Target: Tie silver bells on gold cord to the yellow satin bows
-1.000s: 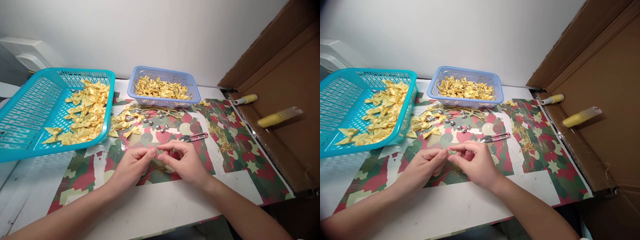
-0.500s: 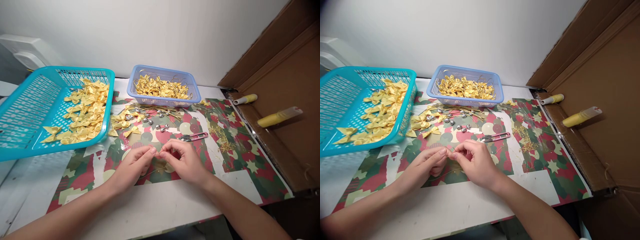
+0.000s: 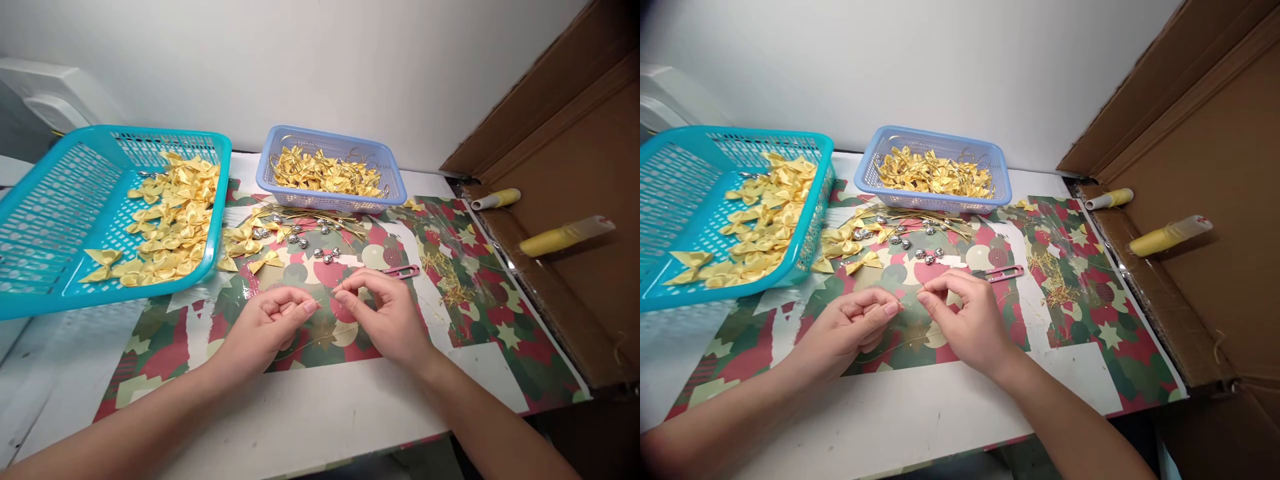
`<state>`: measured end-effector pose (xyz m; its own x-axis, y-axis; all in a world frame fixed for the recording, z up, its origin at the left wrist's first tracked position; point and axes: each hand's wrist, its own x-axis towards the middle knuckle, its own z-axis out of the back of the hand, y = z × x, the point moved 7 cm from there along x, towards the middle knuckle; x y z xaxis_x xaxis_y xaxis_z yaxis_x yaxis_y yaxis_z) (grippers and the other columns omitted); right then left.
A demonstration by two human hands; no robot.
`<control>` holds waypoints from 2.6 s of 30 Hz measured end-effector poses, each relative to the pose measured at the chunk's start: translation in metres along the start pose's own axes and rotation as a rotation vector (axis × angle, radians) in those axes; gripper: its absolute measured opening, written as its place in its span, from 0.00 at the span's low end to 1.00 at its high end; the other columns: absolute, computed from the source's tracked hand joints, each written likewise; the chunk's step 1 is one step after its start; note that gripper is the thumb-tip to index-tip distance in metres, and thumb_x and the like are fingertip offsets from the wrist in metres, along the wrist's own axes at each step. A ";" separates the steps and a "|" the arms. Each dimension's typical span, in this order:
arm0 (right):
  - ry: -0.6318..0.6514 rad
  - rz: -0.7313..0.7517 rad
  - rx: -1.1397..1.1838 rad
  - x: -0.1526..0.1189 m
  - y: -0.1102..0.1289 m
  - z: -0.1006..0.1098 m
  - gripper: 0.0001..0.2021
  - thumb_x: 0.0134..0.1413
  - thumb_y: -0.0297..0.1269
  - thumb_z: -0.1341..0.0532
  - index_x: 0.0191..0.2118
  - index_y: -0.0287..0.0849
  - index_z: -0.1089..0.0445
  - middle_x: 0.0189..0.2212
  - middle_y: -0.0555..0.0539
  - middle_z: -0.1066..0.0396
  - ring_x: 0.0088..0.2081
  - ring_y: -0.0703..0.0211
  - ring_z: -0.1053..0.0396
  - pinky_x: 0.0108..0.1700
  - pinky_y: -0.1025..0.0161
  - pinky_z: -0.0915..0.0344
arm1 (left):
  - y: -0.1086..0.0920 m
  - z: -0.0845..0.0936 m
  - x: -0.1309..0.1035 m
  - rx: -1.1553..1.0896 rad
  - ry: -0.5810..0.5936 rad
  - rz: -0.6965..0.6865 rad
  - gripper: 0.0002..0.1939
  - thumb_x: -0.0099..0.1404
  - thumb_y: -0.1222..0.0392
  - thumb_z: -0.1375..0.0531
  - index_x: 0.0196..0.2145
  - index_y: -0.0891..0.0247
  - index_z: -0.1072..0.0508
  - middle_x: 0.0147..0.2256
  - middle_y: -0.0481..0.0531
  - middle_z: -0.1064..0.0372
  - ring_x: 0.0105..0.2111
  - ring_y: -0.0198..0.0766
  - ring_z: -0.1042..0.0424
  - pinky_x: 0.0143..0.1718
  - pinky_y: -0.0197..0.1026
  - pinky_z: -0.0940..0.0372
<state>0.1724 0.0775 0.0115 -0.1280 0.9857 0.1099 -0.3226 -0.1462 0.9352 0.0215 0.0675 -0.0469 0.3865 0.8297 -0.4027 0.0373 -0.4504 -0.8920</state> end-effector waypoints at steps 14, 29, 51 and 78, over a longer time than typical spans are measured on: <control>0.241 -0.308 0.168 -0.012 -0.021 -0.023 0.10 0.53 0.40 0.36 0.31 0.40 0.21 0.25 0.48 0.28 0.25 0.66 0.38 0.26 0.67 0.41 | -0.001 0.002 -0.006 0.027 -0.099 -0.006 0.18 0.60 0.45 0.38 0.25 0.62 0.35 0.15 0.38 0.53 0.17 0.26 0.56 0.17 0.30 0.58; 0.192 -0.292 0.115 -0.011 -0.014 -0.024 0.07 0.50 0.37 0.35 0.28 0.39 0.21 0.22 0.49 0.28 0.24 0.66 0.37 0.24 0.67 0.40 | -0.005 -0.001 -0.008 0.041 -0.102 0.006 0.17 0.59 0.48 0.39 0.23 0.63 0.36 0.14 0.38 0.53 0.16 0.26 0.54 0.15 0.29 0.54; 0.161 -0.273 0.071 -0.011 -0.013 -0.024 0.07 0.50 0.35 0.35 0.26 0.39 0.22 0.20 0.49 0.28 0.22 0.67 0.39 0.23 0.68 0.41 | -0.008 0.000 -0.009 0.062 -0.209 0.052 0.17 0.55 0.49 0.37 0.22 0.62 0.38 0.13 0.39 0.50 0.14 0.26 0.52 0.14 0.28 0.54; 0.132 -0.300 0.077 -0.011 -0.016 -0.025 0.05 0.47 0.34 0.33 0.26 0.39 0.22 0.21 0.49 0.26 0.21 0.67 0.38 0.22 0.69 0.41 | -0.004 -0.002 -0.008 0.039 -0.196 0.030 0.17 0.56 0.48 0.38 0.22 0.62 0.38 0.13 0.39 0.50 0.13 0.26 0.51 0.13 0.27 0.53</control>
<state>0.1559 0.0670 -0.0127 -0.1597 0.9638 -0.2137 -0.2929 0.1605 0.9426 0.0198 0.0623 -0.0394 0.2004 0.8659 -0.4584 -0.0089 -0.4663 -0.8846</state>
